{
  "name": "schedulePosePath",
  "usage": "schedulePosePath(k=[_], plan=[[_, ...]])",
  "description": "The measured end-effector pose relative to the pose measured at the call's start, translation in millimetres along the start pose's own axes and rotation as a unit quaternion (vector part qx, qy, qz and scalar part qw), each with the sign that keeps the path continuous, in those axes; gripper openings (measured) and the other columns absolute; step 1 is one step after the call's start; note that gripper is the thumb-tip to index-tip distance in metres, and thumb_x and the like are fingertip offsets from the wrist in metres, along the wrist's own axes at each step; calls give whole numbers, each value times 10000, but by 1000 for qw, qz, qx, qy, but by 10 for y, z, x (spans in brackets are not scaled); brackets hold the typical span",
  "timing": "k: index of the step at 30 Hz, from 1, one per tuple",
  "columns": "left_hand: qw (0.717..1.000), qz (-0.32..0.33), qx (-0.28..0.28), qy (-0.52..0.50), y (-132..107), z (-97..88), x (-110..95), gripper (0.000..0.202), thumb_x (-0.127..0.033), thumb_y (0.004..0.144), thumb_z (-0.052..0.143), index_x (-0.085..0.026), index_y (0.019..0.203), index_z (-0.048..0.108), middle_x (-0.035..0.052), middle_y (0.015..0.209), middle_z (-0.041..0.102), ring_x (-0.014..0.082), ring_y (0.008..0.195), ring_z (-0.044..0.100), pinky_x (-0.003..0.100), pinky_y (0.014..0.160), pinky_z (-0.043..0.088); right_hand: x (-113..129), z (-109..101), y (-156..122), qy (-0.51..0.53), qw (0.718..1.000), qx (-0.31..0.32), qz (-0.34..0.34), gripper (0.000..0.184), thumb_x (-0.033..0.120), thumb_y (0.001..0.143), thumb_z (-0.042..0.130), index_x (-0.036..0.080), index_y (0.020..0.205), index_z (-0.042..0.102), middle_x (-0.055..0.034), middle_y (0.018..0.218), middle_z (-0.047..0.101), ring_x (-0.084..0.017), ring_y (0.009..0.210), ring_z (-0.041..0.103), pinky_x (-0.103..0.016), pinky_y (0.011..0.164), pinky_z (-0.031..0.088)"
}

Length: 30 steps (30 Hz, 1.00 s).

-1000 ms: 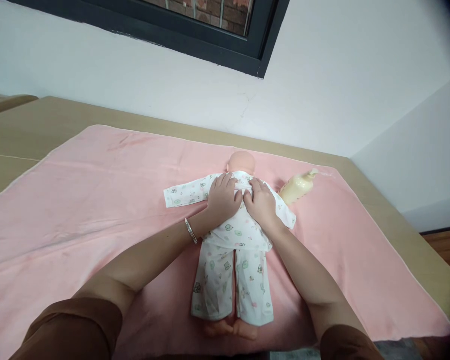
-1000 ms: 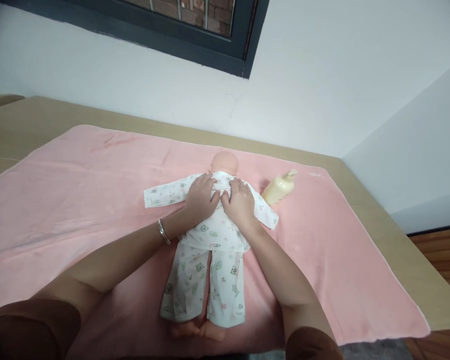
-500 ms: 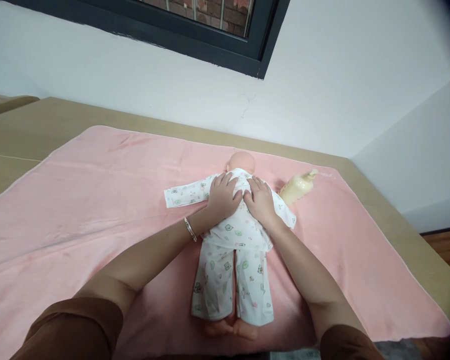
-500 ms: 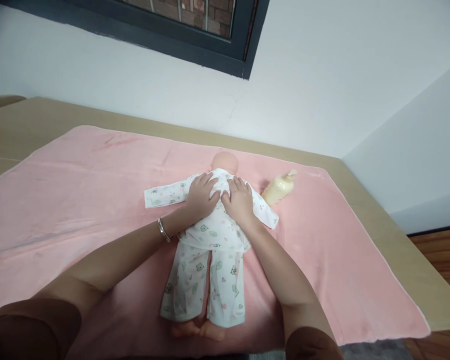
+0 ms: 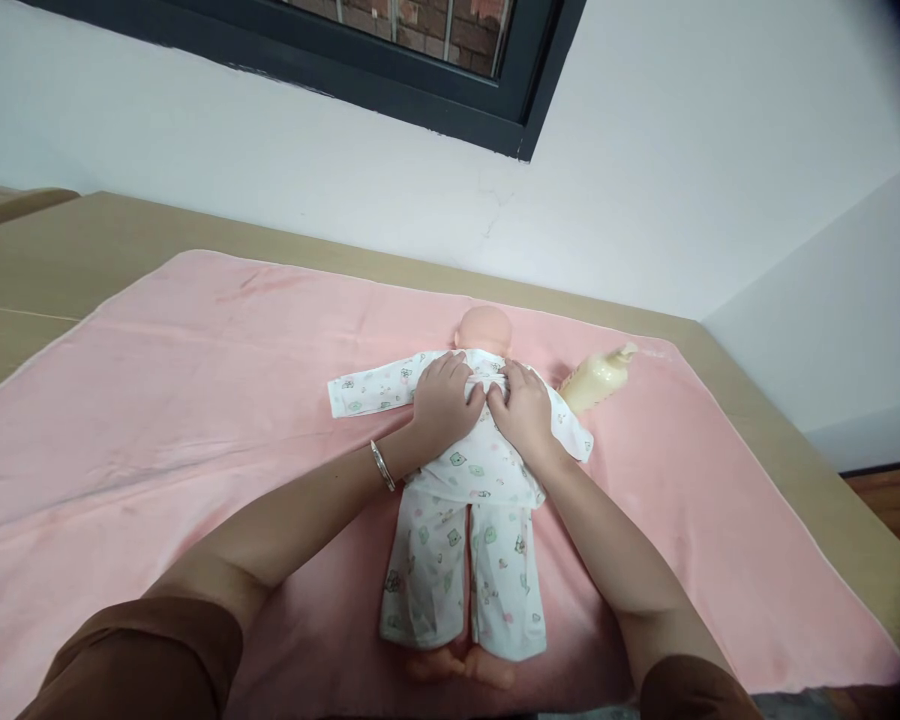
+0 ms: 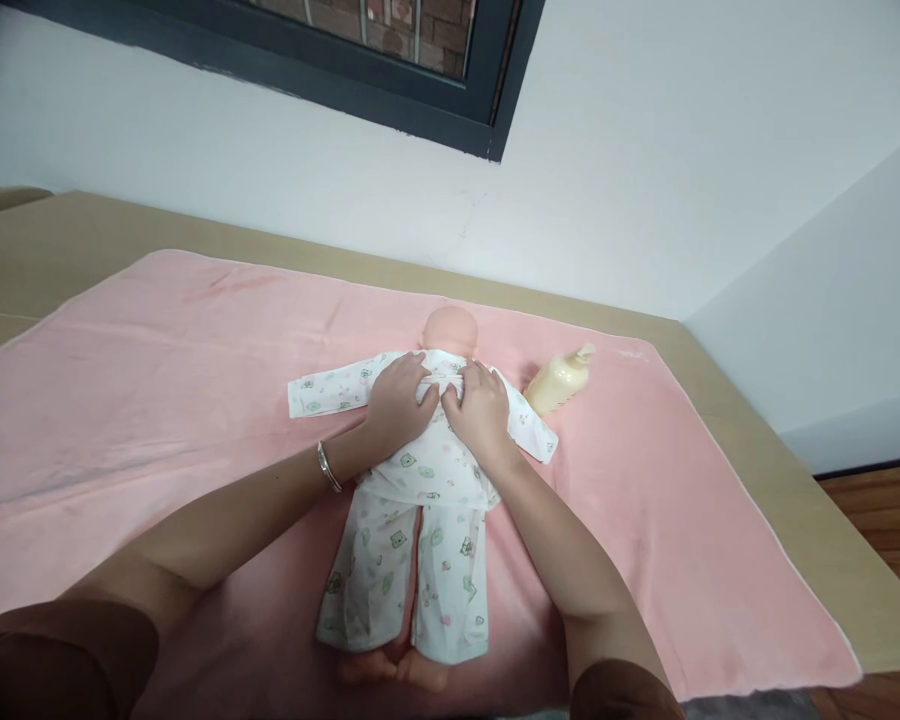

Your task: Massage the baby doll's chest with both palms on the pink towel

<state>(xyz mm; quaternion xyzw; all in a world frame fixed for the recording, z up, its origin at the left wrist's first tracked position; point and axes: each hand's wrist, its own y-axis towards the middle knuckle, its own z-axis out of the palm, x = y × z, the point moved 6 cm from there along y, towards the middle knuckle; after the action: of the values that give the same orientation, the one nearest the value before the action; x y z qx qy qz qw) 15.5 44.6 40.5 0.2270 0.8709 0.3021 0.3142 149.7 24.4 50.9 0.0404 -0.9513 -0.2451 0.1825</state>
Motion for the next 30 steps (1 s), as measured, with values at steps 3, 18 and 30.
schedulePosePath(k=[3,18,30], plan=[[1000,-1,-1,2,-5,6,-1,211,-249,877,524,-162,1035,635,151,1225,670,311,1230,573,489,1066,456,-5,16,1,-7,1000,24,0,341,263,911,453,150,1191,612,-156,1313,635,-316,1253,547,-478,1081,401],[999,18,52,1,37,111,20,406,-242,908,473,-139,1282,594,178,1407,563,343,1349,468,569,1125,360,-47,124,24,-37,996,76,-40,519,245,964,359,122,1455,469,-179,1527,444,-321,1442,378,-576,1169,288],[999,15,-25,-28,-41,29,38,210,-224,871,534,-185,976,712,117,1194,698,299,1211,591,529,1055,485,-4,20,-95,-13,997,-54,-49,350,259,924,453,165,1118,729,-122,1261,693,-260,1251,609,-449,1130,426]])
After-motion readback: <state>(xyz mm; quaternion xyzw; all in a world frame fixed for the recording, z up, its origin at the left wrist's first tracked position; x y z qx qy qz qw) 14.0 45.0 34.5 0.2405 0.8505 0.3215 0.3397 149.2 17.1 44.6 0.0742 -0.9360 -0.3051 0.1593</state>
